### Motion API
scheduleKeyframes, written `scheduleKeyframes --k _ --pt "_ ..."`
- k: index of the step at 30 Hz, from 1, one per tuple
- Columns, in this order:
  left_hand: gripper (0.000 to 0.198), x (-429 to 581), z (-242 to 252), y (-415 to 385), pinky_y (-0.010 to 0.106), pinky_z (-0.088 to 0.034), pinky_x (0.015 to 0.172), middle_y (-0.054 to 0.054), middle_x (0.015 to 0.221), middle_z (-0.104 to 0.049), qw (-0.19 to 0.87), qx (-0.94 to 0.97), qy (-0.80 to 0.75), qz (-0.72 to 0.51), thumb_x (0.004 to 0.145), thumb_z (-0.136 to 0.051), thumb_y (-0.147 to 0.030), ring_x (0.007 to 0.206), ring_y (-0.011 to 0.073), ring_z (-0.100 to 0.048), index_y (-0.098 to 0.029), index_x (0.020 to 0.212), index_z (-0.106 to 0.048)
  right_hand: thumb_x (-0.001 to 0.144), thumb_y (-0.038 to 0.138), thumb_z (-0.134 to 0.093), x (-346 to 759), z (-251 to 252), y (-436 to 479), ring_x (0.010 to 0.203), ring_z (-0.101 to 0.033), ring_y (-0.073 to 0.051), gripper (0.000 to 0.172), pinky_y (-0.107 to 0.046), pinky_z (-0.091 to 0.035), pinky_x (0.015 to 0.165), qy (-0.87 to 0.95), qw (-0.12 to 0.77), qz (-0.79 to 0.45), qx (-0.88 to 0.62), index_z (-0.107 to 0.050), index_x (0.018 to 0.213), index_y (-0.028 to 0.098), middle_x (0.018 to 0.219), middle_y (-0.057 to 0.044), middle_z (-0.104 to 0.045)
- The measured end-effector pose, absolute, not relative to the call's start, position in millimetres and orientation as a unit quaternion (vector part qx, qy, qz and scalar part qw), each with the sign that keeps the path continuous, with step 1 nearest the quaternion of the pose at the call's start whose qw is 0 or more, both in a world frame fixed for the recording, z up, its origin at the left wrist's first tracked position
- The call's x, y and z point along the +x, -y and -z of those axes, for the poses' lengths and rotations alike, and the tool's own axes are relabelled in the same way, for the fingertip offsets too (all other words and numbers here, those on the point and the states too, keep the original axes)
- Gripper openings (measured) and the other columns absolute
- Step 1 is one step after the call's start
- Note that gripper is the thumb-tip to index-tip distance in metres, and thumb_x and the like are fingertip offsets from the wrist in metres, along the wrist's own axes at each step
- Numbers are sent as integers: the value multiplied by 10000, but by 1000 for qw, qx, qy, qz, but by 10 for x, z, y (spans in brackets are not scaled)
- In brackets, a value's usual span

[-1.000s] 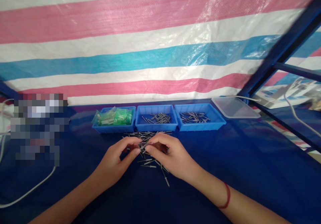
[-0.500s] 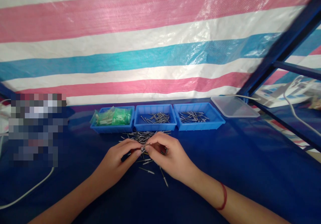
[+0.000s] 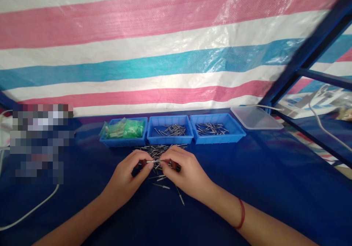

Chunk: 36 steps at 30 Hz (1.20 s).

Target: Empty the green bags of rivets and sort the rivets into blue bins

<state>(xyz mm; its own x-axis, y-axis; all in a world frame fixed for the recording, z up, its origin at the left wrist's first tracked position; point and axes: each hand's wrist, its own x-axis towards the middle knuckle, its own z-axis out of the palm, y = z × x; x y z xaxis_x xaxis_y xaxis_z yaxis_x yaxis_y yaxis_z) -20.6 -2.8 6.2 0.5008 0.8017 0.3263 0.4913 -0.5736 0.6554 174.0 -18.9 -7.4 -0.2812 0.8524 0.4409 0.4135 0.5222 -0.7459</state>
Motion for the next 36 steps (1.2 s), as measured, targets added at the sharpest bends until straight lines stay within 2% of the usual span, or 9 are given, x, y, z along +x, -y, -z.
scheduleKeyframes --k 3,6,8,12,15,19,23,29,36 --pt "74 -212 -58 36 239 -425 726 12 869 -590 243 833 -388 -312 913 -506 -216 760 127 -561 -183 911 -572 845 112 -549 1730 75 185 685 -546 -127 116 -251 -442 610 779 420 -231 -404 -635 840 189 766 -22 -591" --pt "153 -229 -43 34 258 -430 733 16 902 -611 234 839 -401 -285 901 -536 -256 762 137 -569 -183 1035 -552 861 128 -533 1792 24 158 760 -588 -151 129 -277 -481 678 795 418 -173 -404 -640 887 194 834 -44 -624" --pt "228 -249 -40 21 277 -427 755 15 920 -628 229 858 -390 -243 898 -548 -284 781 148 -578 -190 1105 -539 869 146 -529 1906 -49 119 808 -600 -172 131 -310 -489 735 797 423 -89 -421 -641 914 197 872 -56 -641" --pt "170 -292 -71 -9 317 -400 821 25 1008 -635 197 911 -323 -164 916 -516 -285 934 185 -579 -217 1047 -600 872 204 -535 2298 -181 -15 816 -611 -203 122 -344 -486 768 742 424 84 -512 -650 911 185 865 -70 -650" --pt "195 -313 -91 -20 344 -391 815 30 1033 -628 174 926 -315 -116 877 -576 -330 945 209 -572 -224 1035 -616 871 252 -522 2611 -161 -133 801 -607 -237 166 -383 -478 764 711 337 169 -594 -668 875 173 841 -89 -653" --pt "216 -307 -75 -10 355 -383 806 16 1036 -622 157 933 -315 -79 852 -620 -349 949 220 -558 -243 1040 -620 862 327 -530 2789 -66 -216 881 -583 -299 241 -461 -446 808 699 225 240 -635 -699 855 154 902 -144 -647" --pt "143 -264 -59 33 341 -373 788 9 1026 -627 149 930 -329 -73 902 -562 -314 947 207 -550 -240 1006 -627 874 334 -524 2610 -99 -152 885 -572 -280 251 -446 -439 820 724 242 209 -611 -701 905 159 932 -130 -652" --pt "118 -197 -44 56 357 -354 762 4 935 -660 116 926 -354 -68 930 -514 -229 899 204 -572 -227 950 -631 890 282 -525 2157 -202 73 904 -551 -239 191 -400 -439 825 811 281 86 -507 -682 898 174 941 -92 -655" --pt "142 -218 -14 28 362 -405 785 34 972 -676 100 925 -339 -139 917 -525 -188 886 215 -598 -199 1037 -600 875 239 -570 1873 -70 179 835 -540 -196 111 -356 -441 769 885 226 -70 -400 -665 883 181 850 -60 -634"
